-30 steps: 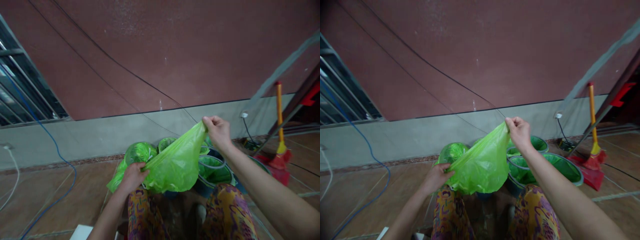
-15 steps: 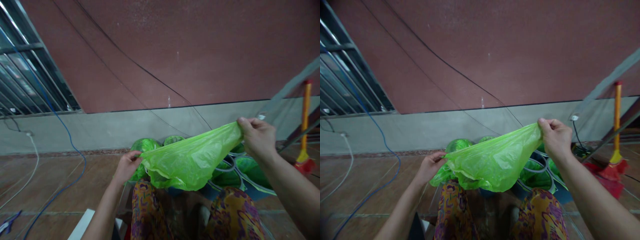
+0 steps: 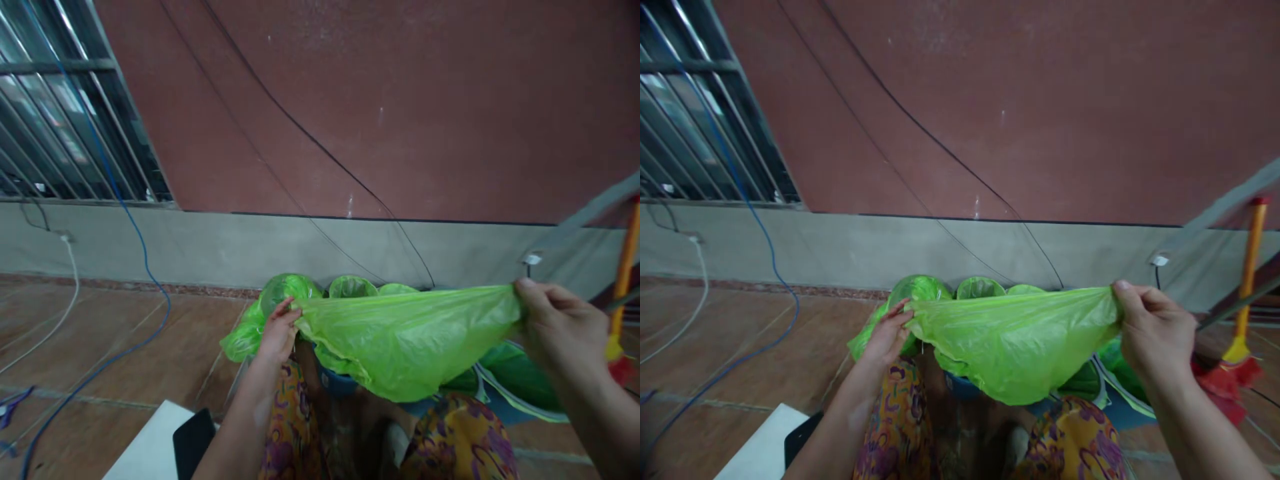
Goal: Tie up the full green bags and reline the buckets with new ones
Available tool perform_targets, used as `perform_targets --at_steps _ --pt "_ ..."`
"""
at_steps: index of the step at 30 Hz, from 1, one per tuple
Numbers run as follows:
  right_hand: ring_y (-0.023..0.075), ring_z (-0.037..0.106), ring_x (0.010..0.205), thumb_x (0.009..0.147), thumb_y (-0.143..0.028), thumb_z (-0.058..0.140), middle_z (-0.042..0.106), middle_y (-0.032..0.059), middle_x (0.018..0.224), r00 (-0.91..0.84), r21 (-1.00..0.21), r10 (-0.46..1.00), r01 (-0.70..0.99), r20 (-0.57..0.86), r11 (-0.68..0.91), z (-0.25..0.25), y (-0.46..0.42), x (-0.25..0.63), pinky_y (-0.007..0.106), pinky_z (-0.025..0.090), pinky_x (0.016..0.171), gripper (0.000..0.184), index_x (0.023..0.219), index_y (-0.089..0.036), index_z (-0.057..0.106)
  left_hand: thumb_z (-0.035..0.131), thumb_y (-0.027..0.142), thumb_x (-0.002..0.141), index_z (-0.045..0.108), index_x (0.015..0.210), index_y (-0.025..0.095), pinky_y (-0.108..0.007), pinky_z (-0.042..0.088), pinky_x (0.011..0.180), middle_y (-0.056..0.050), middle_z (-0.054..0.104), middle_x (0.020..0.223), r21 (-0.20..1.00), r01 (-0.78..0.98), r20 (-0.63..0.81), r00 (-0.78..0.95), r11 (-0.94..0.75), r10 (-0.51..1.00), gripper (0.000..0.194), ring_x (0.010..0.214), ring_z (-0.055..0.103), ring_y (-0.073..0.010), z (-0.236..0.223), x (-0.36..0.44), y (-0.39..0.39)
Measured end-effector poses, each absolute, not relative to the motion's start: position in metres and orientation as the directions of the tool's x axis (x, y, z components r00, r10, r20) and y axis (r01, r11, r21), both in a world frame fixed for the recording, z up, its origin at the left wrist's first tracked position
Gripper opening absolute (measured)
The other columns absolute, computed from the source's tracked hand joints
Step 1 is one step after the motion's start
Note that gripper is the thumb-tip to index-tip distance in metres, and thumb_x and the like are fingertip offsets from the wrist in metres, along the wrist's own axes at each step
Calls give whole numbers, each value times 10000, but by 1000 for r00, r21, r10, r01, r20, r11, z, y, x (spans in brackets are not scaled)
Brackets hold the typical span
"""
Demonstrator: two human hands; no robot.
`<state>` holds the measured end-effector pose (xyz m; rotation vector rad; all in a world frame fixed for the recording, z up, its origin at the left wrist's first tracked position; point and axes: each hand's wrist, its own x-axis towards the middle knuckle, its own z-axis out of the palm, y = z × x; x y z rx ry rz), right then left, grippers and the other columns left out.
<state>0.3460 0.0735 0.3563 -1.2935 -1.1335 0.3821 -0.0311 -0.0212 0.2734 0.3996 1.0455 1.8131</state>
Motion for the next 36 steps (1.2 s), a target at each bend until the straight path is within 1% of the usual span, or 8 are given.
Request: perform_targets --at_steps 7,11,16,18,22,28,32,36 --pt "143 466 508 669 -402 679 548 4 569 490 -885 764 407 419 225 352 71 346 302 368 495 205 669 -198 657 862 304 537 665 967 173 -257 469 600 11 678 693 904 -421 -204 -569 -69 797 490 594 599 -124 276 -33 -26" --pt "142 442 470 671 -391 666 509 -10 518 512 -894 753 386 413 228 359 67 336 297 352 466 190 650 -207 630 821 376 614 678 857 174 -290 505 642 -45 709 794 854 -520 -292 -468 7 834 346 692 645 -165 282 -29 -33" --pt "137 433 464 665 -342 661 508 -4 514 547 -902 730 363 409 233 365 68 329 285 348 458 162 619 -195 608 830 180 552 690 1123 211 -302 506 813 -67 717 1018 903 -428 -91 -281 -40 955 588 898 667 -191 292 -24 -52" --pt "131 425 468 667 -336 659 503 -6 517 555 -901 720 355 418 250 365 70 330 280 341 456 161 628 -187 609 798 92 514 732 1059 220 -306 494 852 -71 696 1104 963 -263 -26 -284 -52 959 563 976 648 -209 293 -23 -53" --pt "119 422 462 672 -343 661 506 -7 534 572 -896 692 337 440 290 362 77 335 274 329 445 176 673 -171 622 764 92 541 776 749 216 -335 431 983 -78 624 1266 992 61 123 -468 -106 875 243 1224 526 -263 291 -26 -43" --pt "115 436 480 690 -358 668 528 -9 547 515 -807 631 468 580 359 356 85 350 281 337 491 202 694 -156 654 759 207 633 751 658 206 -336 415 987 -83 685 1108 966 209 242 -512 -154 824 27 1099 592 -243 291 -37 -37" --pt "133 494 517 696 -349 677 594 21 596 458 -736 590 535 665 415 350 83 354 287 374 532 196 726 -156 676 726 271 698 726 678 181 -319 447 921 -94 669 1168 963 180 264 -499 -200 825 92 1056 611 -234 295 -44 -41" --pt "165 564 576 733 -346 661 651 56 683 435 -716 598 586 673 379 336 88 362 297 431 585 202 816 -164 692 708 283 732 718 717 178 -346 413 1014 -94 667 1180 923 232 383 -483 -307 787 106 1129 591 -241 301 -50 -44"
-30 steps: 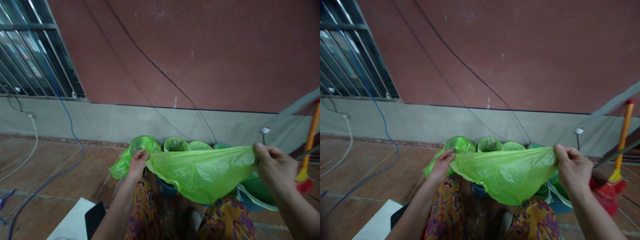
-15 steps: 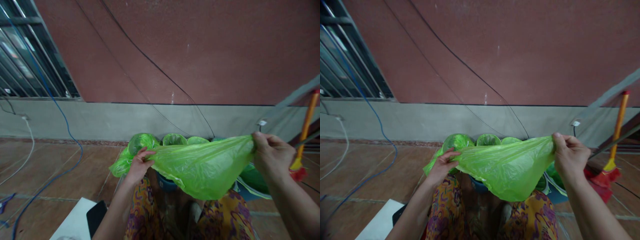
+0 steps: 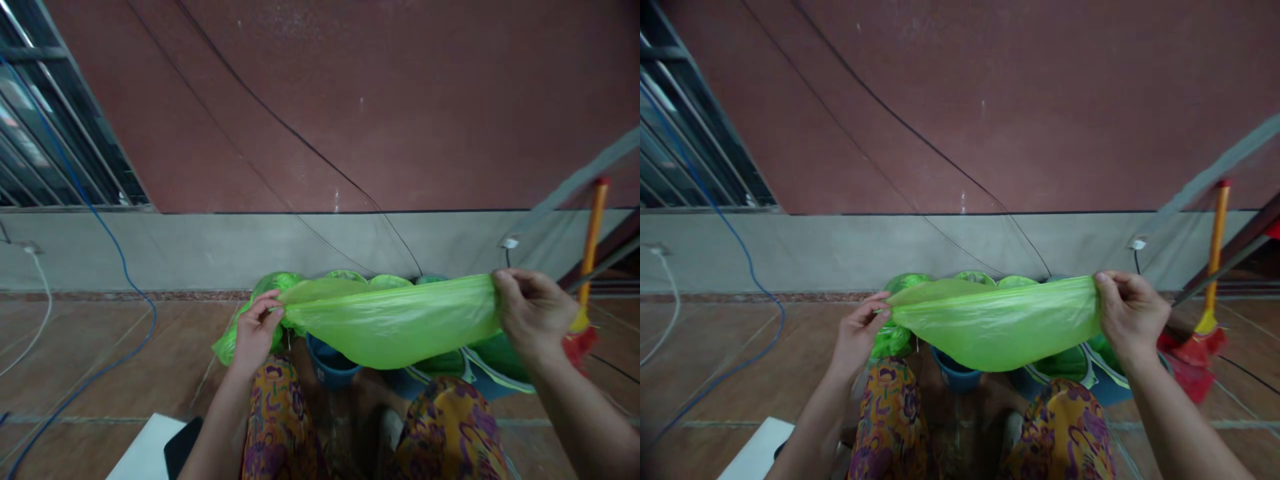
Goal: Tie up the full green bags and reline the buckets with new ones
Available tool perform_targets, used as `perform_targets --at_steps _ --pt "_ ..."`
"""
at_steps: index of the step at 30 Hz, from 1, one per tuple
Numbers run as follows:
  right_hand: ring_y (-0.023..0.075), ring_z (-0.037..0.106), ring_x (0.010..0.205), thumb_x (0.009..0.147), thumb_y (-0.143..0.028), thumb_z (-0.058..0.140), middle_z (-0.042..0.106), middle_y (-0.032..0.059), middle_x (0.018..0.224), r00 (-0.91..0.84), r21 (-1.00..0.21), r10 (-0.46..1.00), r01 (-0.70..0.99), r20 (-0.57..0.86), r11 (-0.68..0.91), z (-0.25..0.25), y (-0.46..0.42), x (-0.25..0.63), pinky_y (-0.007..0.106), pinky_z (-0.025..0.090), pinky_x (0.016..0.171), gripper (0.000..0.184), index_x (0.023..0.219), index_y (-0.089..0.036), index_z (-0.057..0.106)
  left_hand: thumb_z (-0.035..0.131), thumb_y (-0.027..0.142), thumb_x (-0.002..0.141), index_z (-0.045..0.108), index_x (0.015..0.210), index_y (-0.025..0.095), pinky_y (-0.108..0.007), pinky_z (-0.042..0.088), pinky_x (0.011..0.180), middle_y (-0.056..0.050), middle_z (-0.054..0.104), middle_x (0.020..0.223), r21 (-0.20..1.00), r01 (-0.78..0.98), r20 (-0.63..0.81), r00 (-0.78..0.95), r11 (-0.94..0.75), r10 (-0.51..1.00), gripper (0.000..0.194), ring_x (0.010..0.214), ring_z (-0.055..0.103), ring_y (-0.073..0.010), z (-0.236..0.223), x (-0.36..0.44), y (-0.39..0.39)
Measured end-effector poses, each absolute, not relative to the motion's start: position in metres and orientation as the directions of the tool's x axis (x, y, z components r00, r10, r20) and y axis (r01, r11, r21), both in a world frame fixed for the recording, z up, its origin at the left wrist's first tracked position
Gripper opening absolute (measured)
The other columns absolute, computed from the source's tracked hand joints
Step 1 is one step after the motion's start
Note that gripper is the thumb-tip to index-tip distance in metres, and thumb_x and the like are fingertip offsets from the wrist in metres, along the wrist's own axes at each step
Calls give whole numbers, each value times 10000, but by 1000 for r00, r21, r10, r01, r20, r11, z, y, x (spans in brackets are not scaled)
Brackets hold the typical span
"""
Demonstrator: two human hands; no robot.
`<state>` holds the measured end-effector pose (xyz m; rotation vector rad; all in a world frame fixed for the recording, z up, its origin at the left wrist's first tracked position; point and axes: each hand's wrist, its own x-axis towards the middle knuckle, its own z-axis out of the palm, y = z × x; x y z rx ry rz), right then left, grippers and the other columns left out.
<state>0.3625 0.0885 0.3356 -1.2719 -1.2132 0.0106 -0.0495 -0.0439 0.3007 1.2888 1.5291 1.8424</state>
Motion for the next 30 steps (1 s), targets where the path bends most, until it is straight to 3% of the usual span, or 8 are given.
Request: perform_targets --at_steps 3,6,9,13,18,22,27,30 --pt "222 643 721 802 -301 587 704 115 832 315 -613 688 753 654 238 329 98 367 333 472 688 232 950 -163 701 657 305 798 711 803 189 -401 389 1063 -82 686 1158 834 406 529 -395 -373 751 128 1145 593 -233 309 -45 -42" --pt "303 633 948 844 -284 531 690 181 1003 126 -367 693 906 710 212 341 91 348 414 470 835 331 1104 -131 668 588 303 867 696 878 212 -453 351 1097 -51 726 1042 679 622 647 -256 -389 719 142 1084 628 -204 325 -28 -36" --pt "289 578 1098 883 -308 515 653 147 1136 -107 -242 549 816 829 525 367 56 297 436 440 959 349 1178 -154 620 555 272 899 664 933 234 -482 272 1146 -5 744 970 496 762 724 -99 -416 683 120 954 672 -162 343 1 -26" --pt "233 578 1095 895 -268 562 660 92 1171 -502 -234 542 551 674 801 389 10 231 397 449 949 338 1224 -196 588 515 218 921 511 1241 232 -482 240 1165 13 759 925 351 787 754 83 -507 651 320 937 691 -156 356 39 -14" --pt "193 625 925 915 -232 573 709 43 953 -464 -378 625 520 628 766 381 8 224 355 447 852 133 1005 -210 668 403 155 940 183 1505 192 -498 244 1157 -1 756 943 284 759 711 244 -586 660 607 955 681 -173 356 63 -6" --pt "159 624 810 926 -233 571 685 5 814 -440 -413 645 514 625 751 371 13 246 313 425 780 115 853 -209 656 389 175 951 102 1532 179 -495 224 1164 2 753 942 315 704 647 331 -637 687 648 936 677 -166 352 74 0" --pt "165 616 831 946 -236 515 660 22 835 -395 -377 628 547 670 747 370 8 275 307 432 789 140 854 -201 615 435 200 937 397 1418 220 -499 153 1192 -49 710 1174 298 659 576 453 -691 680 483 1027 668 -178 343 84 11" --pt "160 618 821 937 -267 526 653 21 852 -283 -439 667 570 689 695 373 6 299 277 447 751 126 875 -203 615 450 162 913 570 1234 228 -506 133 1199 -24 725 1135 291 661 550 476 -692 686 349 997 679 -168 336 82 18"
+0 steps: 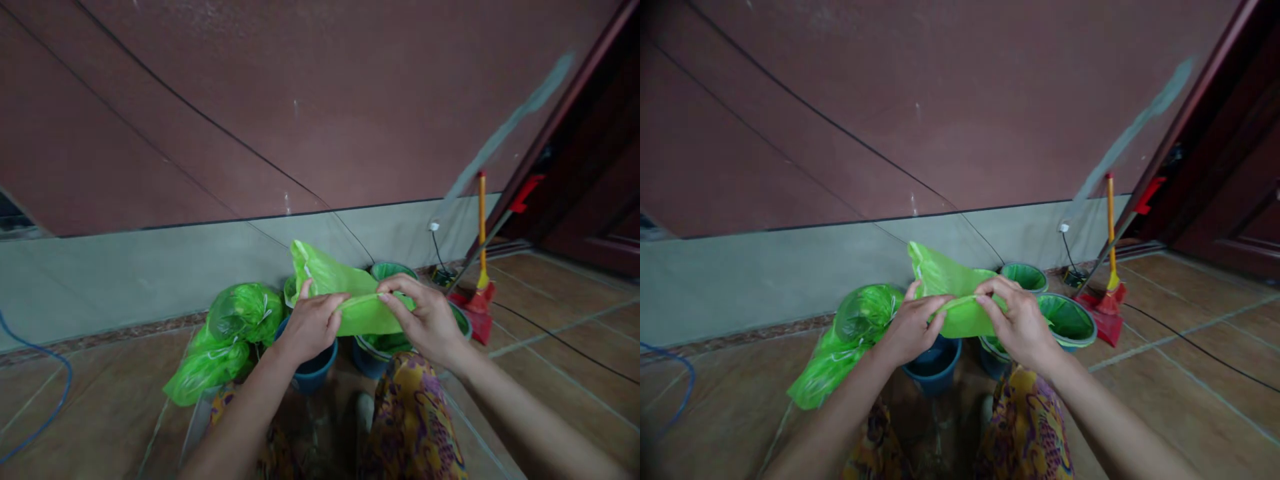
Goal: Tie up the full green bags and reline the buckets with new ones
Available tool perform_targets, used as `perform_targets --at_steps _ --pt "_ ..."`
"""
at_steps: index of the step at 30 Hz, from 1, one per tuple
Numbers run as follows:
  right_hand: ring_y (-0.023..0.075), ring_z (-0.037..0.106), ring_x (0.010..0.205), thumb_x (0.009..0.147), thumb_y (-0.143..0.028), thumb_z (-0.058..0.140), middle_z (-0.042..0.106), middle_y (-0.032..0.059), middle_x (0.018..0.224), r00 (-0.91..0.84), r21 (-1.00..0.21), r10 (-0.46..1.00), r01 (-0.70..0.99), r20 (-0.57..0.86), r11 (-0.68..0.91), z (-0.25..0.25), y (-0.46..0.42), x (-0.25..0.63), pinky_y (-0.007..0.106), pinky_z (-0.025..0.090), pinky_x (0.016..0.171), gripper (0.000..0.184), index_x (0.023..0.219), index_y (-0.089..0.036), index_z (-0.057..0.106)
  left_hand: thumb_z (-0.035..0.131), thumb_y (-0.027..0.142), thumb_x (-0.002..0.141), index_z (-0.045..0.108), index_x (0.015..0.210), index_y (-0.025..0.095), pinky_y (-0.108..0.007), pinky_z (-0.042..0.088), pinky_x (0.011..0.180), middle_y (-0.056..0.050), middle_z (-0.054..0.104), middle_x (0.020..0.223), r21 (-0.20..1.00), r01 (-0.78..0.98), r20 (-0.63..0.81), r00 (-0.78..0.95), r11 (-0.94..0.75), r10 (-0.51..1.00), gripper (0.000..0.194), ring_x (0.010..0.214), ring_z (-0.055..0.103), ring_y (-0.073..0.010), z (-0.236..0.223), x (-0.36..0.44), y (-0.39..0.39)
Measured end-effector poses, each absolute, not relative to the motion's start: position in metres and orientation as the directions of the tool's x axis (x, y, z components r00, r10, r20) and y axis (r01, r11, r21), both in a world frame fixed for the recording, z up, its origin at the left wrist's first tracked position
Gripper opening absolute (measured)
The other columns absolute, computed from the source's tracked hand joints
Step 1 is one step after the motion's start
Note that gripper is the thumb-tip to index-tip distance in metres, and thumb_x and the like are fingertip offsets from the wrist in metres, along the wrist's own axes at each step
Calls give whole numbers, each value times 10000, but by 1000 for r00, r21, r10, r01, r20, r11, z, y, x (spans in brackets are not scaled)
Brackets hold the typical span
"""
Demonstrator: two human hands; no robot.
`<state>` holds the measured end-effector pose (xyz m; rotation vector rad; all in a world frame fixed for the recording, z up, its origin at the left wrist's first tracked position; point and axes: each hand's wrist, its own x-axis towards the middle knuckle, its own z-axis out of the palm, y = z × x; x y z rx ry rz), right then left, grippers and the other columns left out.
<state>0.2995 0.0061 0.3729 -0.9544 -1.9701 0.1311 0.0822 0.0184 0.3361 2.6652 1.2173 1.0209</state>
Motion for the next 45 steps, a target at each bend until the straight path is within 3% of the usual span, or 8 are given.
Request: perform_targets --at_steps 10,17,23,30,33,36,41,45 --pt "112 548 632 796 -433 689 626 5 725 211 -749 755 445 621 492 383 17 369 226 444 589 256 825 -182 651 470 126 864 657 1023 225 -508 198 1177 -25 752 1021 231 819 481 373 -525 793 265 923 689 -178 307 37 31" --pt "91 550 586 711 -427 753 632 3 711 390 -763 665 443 636 470 384 29 388 205 446 545 275 794 -180 666 478 139 835 678 1016 239 -480 271 1151 -21 757 987 234 901 468 226 -366 854 287 915 691 -190 296 1 29" --pt "107 585 587 636 -415 803 635 12 699 466 -852 713 299 523 430 379 34 386 234 481 568 319 784 -173 657 485 163 813 695 1001 216 -329 501 917 -56 748 1005 424 869 487 18 -254 873 287 926 681 -204 282 -19 30" --pt "92 525 446 661 -252 767 580 -15 586 574 -911 721 125 389 392 376 34 378 218 441 439 179 749 -171 635 540 99 709 714 911 211 -340 505 882 -58 727 951 630 767 477 -265 -116 838 289 866 673 -218 269 -30 25" --pt "104 582 510 652 -171 744 604 0 655 604 -928 740 -1 296 372 368 42 377 248 525 533 136 714 -161 624 612 102 652 723 838 207 -334 526 781 -39 716 854 823 567 319 -413 -33 853 241 716 657 -192 270 -31 24" --pt "101 608 595 624 -141 742 609 8 691 575 -926 786 -119 230 358 351 56 376 228 538 596 129 656 -148 617 656 132 627 714 783 178 -280 518 591 -9 688 713 993 102 3 -504 56 864 173 524 596 -132 272 -30 24" --pt "115 598 650 545 -213 801 594 -32 688 450 -873 844 -235 291 427 341 65 374 254 532 633 240 685 -194 607 658 93 592 708 716 111 -230 536 583 -25 691 662 933 -359 -156 -448 -18 880 135 535 597 -101 295 -36 23" --pt "204 645 828 598 -244 813 684 38 930 254 -879 843 81 474 470 364 44 377 360 538 760 422 1000 -279 690 654 46 578 702 657 112 -207 557 653 -61 739 821 882 -449 -66 -421 -145 905 114 677 650 -111 320 -57 14"
